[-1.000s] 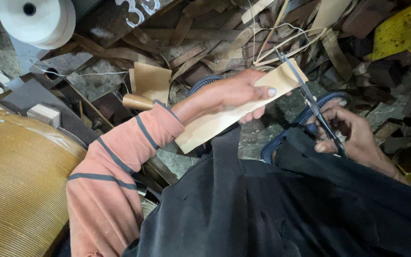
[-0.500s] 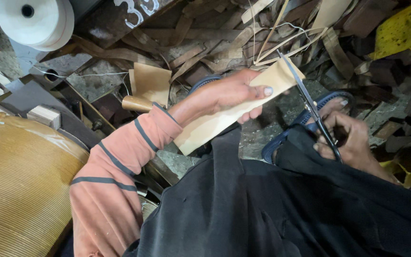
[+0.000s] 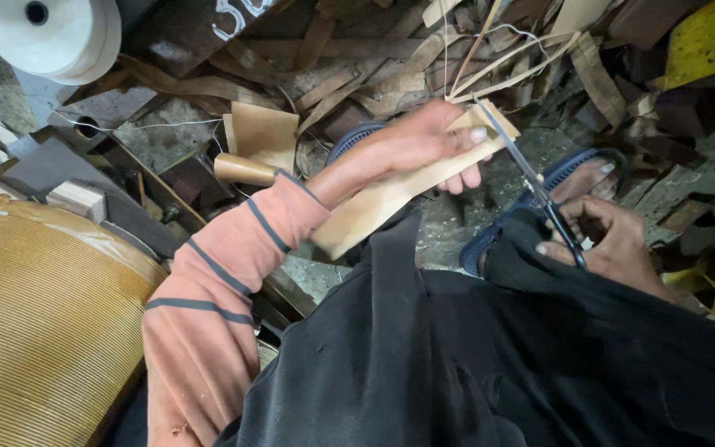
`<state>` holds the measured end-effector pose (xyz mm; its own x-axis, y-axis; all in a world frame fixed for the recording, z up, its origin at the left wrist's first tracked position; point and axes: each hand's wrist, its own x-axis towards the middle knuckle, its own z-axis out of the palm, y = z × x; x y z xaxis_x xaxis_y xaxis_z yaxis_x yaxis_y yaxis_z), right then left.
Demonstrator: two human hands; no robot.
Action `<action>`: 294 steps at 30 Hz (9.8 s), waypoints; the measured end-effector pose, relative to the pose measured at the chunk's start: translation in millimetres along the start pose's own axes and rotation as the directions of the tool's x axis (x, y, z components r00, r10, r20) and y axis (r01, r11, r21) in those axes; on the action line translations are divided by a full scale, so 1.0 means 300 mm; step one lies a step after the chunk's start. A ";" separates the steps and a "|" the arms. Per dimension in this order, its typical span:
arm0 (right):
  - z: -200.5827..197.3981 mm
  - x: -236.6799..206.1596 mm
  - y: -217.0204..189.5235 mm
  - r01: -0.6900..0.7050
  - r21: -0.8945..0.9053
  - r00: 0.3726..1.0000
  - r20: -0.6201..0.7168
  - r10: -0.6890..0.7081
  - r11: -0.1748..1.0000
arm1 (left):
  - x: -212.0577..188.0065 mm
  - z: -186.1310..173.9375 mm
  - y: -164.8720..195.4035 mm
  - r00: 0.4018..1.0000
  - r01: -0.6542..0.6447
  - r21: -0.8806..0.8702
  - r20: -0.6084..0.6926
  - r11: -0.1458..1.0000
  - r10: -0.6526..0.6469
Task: The person sits and cuts strips of tan paper into small square pieces using scissors, then drops the cut squares into a large blue basin that gradually fills with finished pieces. They repeatedly fold, align, and trim the strips one piece at a time, letting scraps fall to the floor.
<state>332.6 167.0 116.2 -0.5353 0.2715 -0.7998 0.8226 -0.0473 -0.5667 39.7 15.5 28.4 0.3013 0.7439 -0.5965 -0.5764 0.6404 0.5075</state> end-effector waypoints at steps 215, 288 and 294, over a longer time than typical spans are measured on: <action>0.109 0.059 0.051 0.057 -0.168 0.993 0.108 -0.039 0.984 | -0.056 0.097 -0.070 0.958 0.193 0.300 -0.264 0.934 -0.113; 0.116 0.169 0.056 -0.008 0.107 0.882 0.470 -0.043 0.994 | -0.073 0.002 -0.153 0.987 0.152 0.140 -0.070 0.978 -0.143; 0.117 0.204 0.075 -0.059 0.329 0.822 0.552 -0.142 0.943 | -0.085 -0.010 -0.111 0.990 0.138 0.102 -0.031 0.985 -0.135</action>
<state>311.7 148.7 47.6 -0.6622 -0.3007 -0.6864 0.7436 -0.3767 -0.5524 48.9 -25.2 24.8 0.3528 0.6440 -0.6788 -0.4490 0.7530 0.4810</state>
